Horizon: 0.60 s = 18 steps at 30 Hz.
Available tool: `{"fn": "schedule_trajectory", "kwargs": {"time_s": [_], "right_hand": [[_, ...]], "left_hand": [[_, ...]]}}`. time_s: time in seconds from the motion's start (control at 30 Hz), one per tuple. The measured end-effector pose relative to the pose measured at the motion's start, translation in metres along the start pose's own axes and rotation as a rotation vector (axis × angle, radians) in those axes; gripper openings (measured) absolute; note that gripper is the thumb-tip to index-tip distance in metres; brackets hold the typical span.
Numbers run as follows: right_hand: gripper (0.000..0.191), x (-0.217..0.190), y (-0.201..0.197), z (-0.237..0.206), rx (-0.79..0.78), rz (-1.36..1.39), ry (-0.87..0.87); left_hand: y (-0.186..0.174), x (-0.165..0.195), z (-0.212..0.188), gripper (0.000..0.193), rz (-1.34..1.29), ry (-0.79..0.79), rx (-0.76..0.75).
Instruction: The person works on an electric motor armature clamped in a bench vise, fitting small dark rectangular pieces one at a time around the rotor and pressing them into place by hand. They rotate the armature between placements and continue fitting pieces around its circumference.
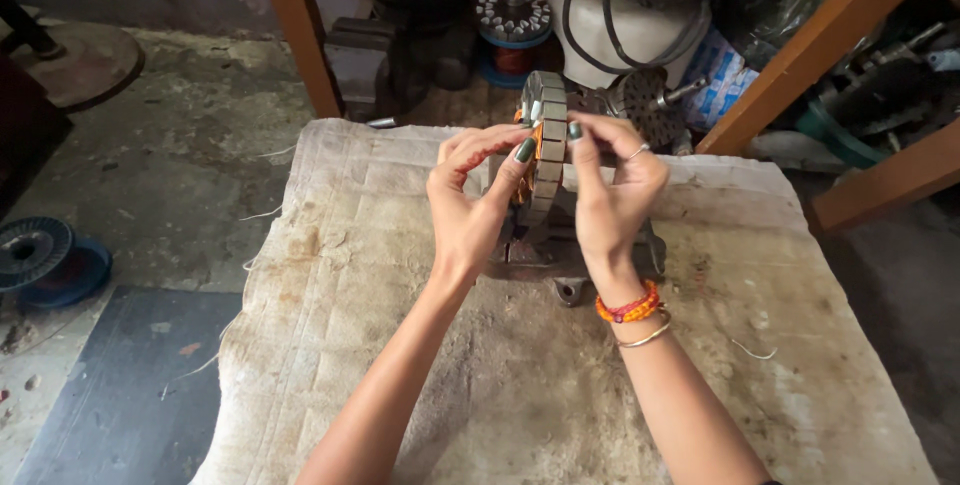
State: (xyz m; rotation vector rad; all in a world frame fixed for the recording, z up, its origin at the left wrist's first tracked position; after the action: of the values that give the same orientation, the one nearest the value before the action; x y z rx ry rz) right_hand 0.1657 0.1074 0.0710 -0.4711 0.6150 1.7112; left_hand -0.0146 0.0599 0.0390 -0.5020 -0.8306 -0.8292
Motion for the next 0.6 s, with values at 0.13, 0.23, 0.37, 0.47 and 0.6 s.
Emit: {"fn": "schedule_trajectory", "kwargs": {"time_s": [0.13,0.23,0.37,0.47,0.6], "right_hand": [[0.009,0.001,0.0,-0.004,0.022,-0.011,-0.026],[0.014,0.006,-0.005,-0.002,0.059,0.031,0.002],[0.023,0.001,-0.023,0.015,0.068,-0.001,0.029],[0.023,-0.003,-0.026,0.029,-0.012,0.008,0.119],[0.021,-0.023,-0.021,0.035,-0.095,-0.139,0.123]], "left_hand": [[-0.004,-0.002,-0.001,0.018,0.019,-0.023,0.022],[-0.005,-0.01,-0.001,0.018,0.018,-0.08,0.024],[-0.009,-0.014,0.007,0.019,0.059,-0.092,-0.036],[-0.01,0.008,0.009,0.017,0.226,0.136,-0.127],[-0.013,0.015,0.01,0.014,0.308,0.166,-0.105]]}}
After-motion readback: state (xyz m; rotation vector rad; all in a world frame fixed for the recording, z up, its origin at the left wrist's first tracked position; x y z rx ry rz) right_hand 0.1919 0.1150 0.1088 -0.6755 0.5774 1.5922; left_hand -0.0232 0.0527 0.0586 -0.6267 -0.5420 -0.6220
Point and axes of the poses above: each hand's wrist, its own z-axis towards the middle knuckle, its own y-axis out of the palm, x = y × z, the point moved 10 cm from there along z, towards the middle knuckle, and after that the axes turned 14 degrees about z, right-handed, at the moved point
